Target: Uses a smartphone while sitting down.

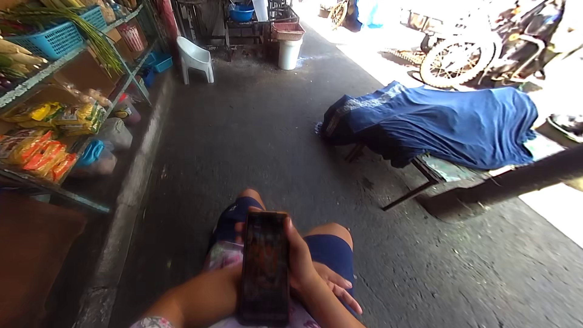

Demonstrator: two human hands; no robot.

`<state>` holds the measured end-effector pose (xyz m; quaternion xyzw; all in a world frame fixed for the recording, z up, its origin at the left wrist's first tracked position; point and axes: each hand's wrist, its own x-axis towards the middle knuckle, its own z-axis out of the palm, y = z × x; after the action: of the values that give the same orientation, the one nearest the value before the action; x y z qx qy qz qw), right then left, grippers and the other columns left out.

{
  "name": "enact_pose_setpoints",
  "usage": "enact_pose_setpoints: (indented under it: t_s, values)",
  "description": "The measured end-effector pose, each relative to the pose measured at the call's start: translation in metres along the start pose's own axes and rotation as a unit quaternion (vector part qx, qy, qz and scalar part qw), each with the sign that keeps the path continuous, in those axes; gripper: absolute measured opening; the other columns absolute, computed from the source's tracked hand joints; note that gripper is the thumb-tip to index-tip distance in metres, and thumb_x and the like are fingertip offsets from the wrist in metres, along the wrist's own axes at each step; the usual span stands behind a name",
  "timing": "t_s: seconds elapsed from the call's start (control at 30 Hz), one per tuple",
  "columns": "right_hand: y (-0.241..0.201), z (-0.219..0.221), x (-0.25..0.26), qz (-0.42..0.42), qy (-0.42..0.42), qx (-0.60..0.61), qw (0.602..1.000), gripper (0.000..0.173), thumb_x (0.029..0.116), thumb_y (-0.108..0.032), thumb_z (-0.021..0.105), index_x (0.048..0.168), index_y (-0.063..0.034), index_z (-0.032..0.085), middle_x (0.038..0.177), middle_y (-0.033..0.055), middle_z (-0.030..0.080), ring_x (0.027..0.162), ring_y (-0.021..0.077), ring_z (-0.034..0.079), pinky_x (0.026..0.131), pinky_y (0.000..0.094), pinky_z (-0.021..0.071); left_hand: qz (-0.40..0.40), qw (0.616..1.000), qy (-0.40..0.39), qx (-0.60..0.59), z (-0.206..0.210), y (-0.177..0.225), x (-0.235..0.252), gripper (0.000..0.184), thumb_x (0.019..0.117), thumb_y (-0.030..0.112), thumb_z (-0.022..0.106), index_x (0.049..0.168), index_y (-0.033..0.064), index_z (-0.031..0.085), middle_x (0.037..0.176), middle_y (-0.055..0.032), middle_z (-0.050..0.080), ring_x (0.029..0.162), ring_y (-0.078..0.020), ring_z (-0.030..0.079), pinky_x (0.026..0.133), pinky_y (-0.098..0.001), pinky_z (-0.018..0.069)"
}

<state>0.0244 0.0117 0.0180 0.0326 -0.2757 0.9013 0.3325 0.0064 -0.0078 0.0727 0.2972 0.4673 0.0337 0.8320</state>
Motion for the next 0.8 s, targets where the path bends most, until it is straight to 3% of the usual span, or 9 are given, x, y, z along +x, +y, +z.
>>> enact_pose_setpoints:
  t_s: [0.1, 0.2, 0.27, 0.37, 0.43, 0.57, 0.67, 0.8]
  values:
    - [0.000, -0.001, 0.000, -0.004, -0.009, 0.000, 1.000, 0.070, 0.0951, -0.058, 0.059, 0.144, -0.0076, 0.054, 0.132, 0.0217, 0.064, 0.119, 0.0321, 0.065, 0.102, 0.0446, 0.0534, 0.004, 1.000, -0.006, 0.027, -0.003, -0.002, 0.004, 0.048, 0.1122, 0.029, 0.023, 0.115, 0.0050, 0.064, 0.089, -0.0035, 0.072, 0.072, -0.0053, 0.062, 0.067, -0.0209, 0.0458]
    - [0.000, -0.002, 0.000, -0.005, -0.011, 0.007, 1.000, 0.070, 0.0953, -0.057, 0.059, 0.145, -0.0081, 0.053, 0.133, 0.0225, 0.063, 0.119, 0.0331, 0.065, 0.102, 0.0457, 0.0531, 0.018, 0.996, 0.018, 0.086, 0.000, -0.002, 0.011, 0.048, 0.1119, 0.027, 0.025, 0.130, 0.0006, 0.060, 0.116, -0.0093, 0.072, 0.098, -0.0068, 0.063, 0.086, -0.0250, 0.0423]
    - [0.000, -0.002, 0.000, -0.007, -0.008, 0.011, 1.000, 0.069, 0.0953, -0.057, 0.059, 0.144, -0.0079, 0.053, 0.132, 0.0227, 0.063, 0.119, 0.0330, 0.065, 0.102, 0.0454, 0.0534, 0.016, 0.996, 0.026, 0.082, 0.001, -0.001, 0.010, 0.047, 0.1118, 0.027, 0.026, 0.128, 0.0008, 0.061, 0.113, -0.0090, 0.073, 0.096, -0.0064, 0.063, 0.085, -0.0240, 0.0427]
    - [-0.001, 0.000, 0.001, -0.009, 0.003, 0.011, 1.000, 0.071, 0.0947, -0.057, 0.060, 0.144, -0.0065, 0.053, 0.132, 0.0227, 0.064, 0.119, 0.0329, 0.065, 0.102, 0.0449, 0.0536, 0.010, 1.000, -0.022, 0.002, -0.012, -0.010, 0.017, 0.045, 0.1115, 0.031, 0.027, 0.118, 0.0072, 0.065, 0.089, -0.0045, 0.073, 0.073, -0.0064, 0.064, 0.067, -0.0218, 0.0465]
    - [-0.001, -0.001, 0.001, -0.012, 0.003, 0.011, 1.000, 0.071, 0.0950, -0.057, 0.060, 0.144, -0.0058, 0.053, 0.132, 0.0231, 0.063, 0.119, 0.0335, 0.065, 0.102, 0.0458, 0.0532, 0.025, 0.998, -0.047, -0.013, -0.020, -0.019, 0.027, 0.045, 0.1112, 0.033, 0.029, 0.114, 0.0095, 0.067, 0.083, -0.0025, 0.073, 0.068, -0.0054, 0.064, 0.062, -0.0215, 0.0466]
    - [-0.002, 0.001, 0.001, -0.013, 0.009, 0.010, 1.000, 0.070, 0.0949, -0.056, 0.060, 0.144, -0.0063, 0.054, 0.132, 0.0223, 0.064, 0.120, 0.0331, 0.065, 0.103, 0.0454, 0.0531, 0.018, 0.999, -0.034, -0.008, -0.016, -0.014, 0.022, 0.045, 0.1112, 0.033, 0.029, 0.116, 0.0088, 0.067, 0.087, -0.0033, 0.073, 0.071, -0.0056, 0.064, 0.064, -0.0222, 0.0465]
    - [-0.002, 0.000, 0.001, -0.011, 0.011, 0.016, 1.000, 0.071, 0.0951, -0.057, 0.060, 0.144, -0.0059, 0.052, 0.131, 0.0231, 0.064, 0.119, 0.0334, 0.065, 0.102, 0.0449, 0.0536, 0.008, 0.999, -0.035, -0.009, -0.016, -0.014, 0.023, 0.049, 0.1113, 0.036, 0.029, 0.110, 0.0099, 0.070, 0.084, -0.0025, 0.073, 0.069, -0.0050, 0.064, 0.063, -0.0216, 0.0458]
    - [-0.003, -0.001, 0.000, -0.018, 0.009, 0.018, 1.000, 0.070, 0.0948, -0.056, 0.061, 0.144, -0.0062, 0.053, 0.131, 0.0234, 0.064, 0.120, 0.0340, 0.065, 0.103, 0.0458, 0.0528, 0.018, 0.999, -0.028, 0.013, -0.015, -0.012, 0.024, 0.047, 0.1116, 0.032, 0.028, 0.120, 0.0053, 0.067, 0.097, -0.0064, 0.074, 0.081, -0.0069, 0.065, 0.073, -0.0244, 0.0461]
